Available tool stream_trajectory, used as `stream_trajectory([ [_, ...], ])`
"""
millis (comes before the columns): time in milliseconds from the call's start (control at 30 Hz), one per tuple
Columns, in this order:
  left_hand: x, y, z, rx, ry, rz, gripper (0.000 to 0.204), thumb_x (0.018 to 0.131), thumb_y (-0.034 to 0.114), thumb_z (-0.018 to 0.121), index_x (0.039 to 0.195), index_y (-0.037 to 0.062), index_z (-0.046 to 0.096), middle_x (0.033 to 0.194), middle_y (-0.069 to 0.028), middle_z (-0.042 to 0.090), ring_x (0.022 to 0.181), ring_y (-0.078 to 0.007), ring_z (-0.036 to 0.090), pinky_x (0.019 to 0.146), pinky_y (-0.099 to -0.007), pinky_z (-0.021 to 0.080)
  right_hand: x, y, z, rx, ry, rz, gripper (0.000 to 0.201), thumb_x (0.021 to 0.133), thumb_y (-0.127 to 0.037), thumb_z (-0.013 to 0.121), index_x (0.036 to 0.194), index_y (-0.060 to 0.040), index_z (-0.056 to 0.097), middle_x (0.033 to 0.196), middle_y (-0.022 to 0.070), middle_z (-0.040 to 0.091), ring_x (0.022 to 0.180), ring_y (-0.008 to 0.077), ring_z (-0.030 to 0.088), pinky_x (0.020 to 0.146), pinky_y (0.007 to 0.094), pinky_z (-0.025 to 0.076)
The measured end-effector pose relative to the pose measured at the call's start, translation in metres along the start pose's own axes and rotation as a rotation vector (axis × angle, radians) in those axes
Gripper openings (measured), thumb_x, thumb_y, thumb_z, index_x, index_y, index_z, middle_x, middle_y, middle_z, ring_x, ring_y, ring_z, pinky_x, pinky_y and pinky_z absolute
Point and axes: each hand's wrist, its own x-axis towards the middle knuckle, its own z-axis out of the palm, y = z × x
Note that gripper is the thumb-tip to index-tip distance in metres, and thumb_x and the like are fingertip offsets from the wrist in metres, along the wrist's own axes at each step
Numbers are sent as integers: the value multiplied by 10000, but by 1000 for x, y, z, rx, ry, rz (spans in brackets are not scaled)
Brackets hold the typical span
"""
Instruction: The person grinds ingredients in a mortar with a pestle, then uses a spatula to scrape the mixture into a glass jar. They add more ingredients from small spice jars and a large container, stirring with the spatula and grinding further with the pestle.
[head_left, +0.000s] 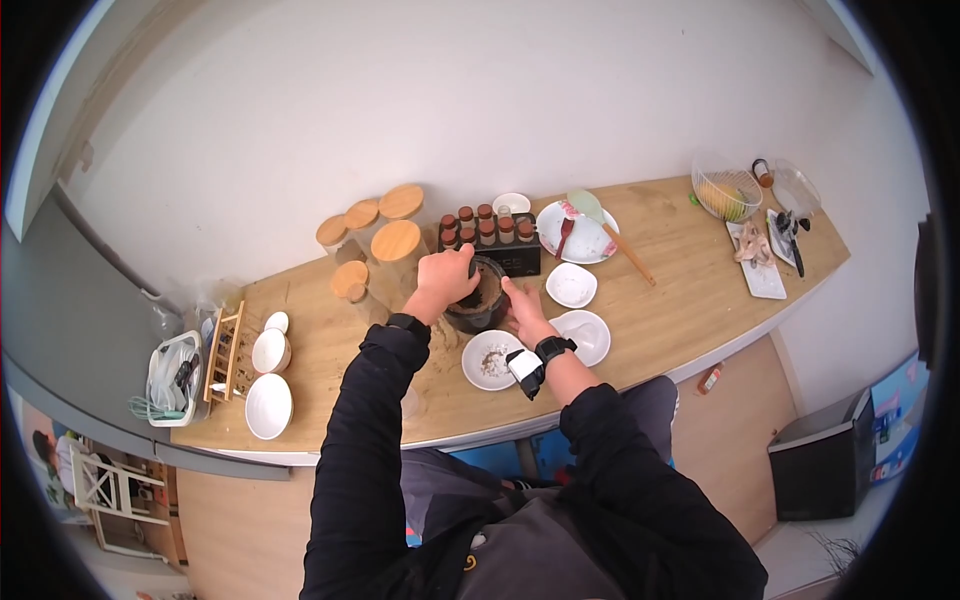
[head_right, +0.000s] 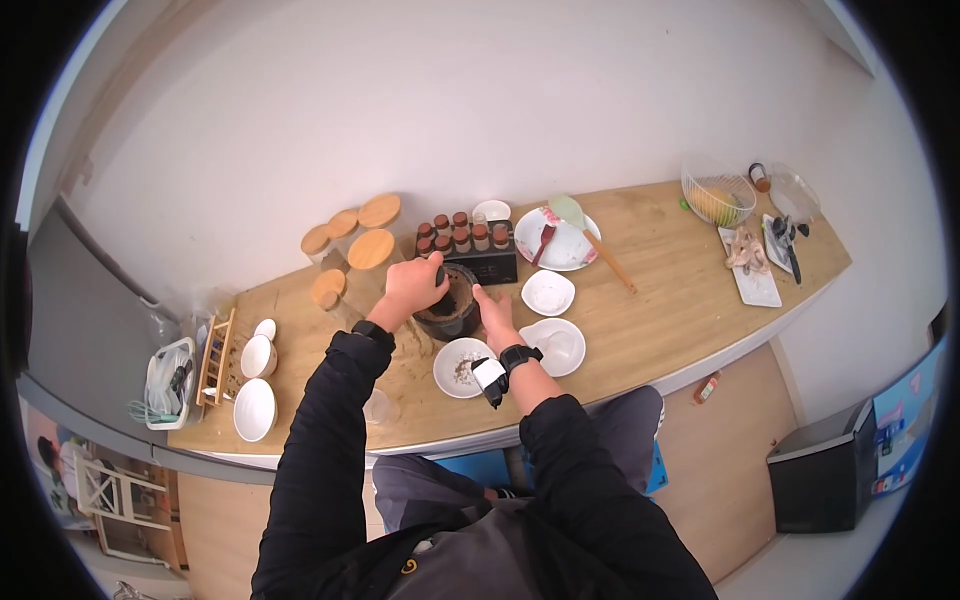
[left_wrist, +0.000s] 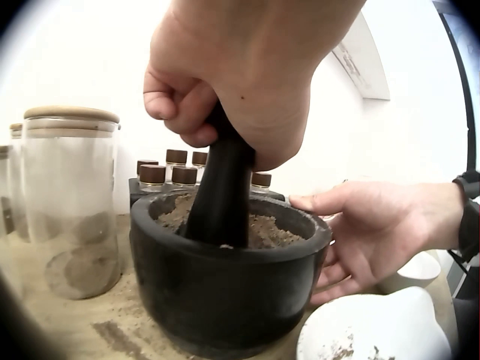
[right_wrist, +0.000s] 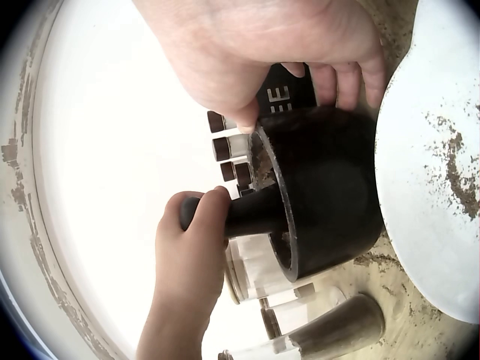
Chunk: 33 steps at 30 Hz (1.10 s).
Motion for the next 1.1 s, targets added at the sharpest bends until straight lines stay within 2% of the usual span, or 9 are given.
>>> stream_trajectory([
  [133,3,10,-5,-41,-115,-52,330,793,360,596,955,84,515,859,-147,655,775,-310,657,646,-433,514,-1,-1,0,-8,3,1,938,797,-476,672,1472,-117,130,1465,173,275,1318,356,315,1021,532,292],
  [233,2,13,1,-88,-33,21,329,803,366,592,953,84,516,848,-140,647,763,-317,653,652,-436,512,-2,-2,1,0,-5,1,936,797,-470,675,1472,-116,131,1465,176,274,1319,356,315,1019,537,290],
  [433,-1,14,16,-81,180,-50,333,813,375,597,951,82,520,823,-136,630,710,-321,649,598,-437,509,-3,-2,0,9,-11,1,950,796,-473,676,1472,-111,116,1474,186,254,1331,370,295,1040,547,265],
  [567,2,2,11,-26,108,-153,338,801,374,611,948,82,526,822,-129,637,720,-309,658,598,-422,513,-3,-2,-1,-1,-18,-5,963,795,-480,675,1473,-107,102,1482,188,238,1336,380,282,1054,550,249],
  [667,5,1,3,-33,-33,-163,340,791,369,612,949,81,524,830,-125,643,744,-314,659,632,-428,517,-4,-2,0,-2,-8,-7,963,794,-483,675,1473,-105,107,1484,189,235,1337,378,280,1050,549,253],
  [767,1,14,-6,-72,-100,-96,330,788,360,607,944,82,523,852,-129,646,762,-318,657,658,-436,517,-1,-1,0,1,-9,-5,959,794,-482,675,1473,-103,114,1480,189,243,1337,375,283,1048,546,255],
  [900,0,23,7,-140,53,-65,325,793,362,604,935,82,518,862,-141,638,746,-321,654,638,-439,515,-2,-2,1,5,-8,-3,956,793,-479,676,1472,-101,120,1475,187,255,1334,368,291,1045,544,258],
  [1100,0,12,14,-24,176,-85,325,793,364,624,922,85,521,833,-137,637,705,-293,657,580,-430,511,0,0,0,4,5,-7,968,783,-485,683,1473,-100,123,1474,182,259,1333,362,297,1036,544,266],
])
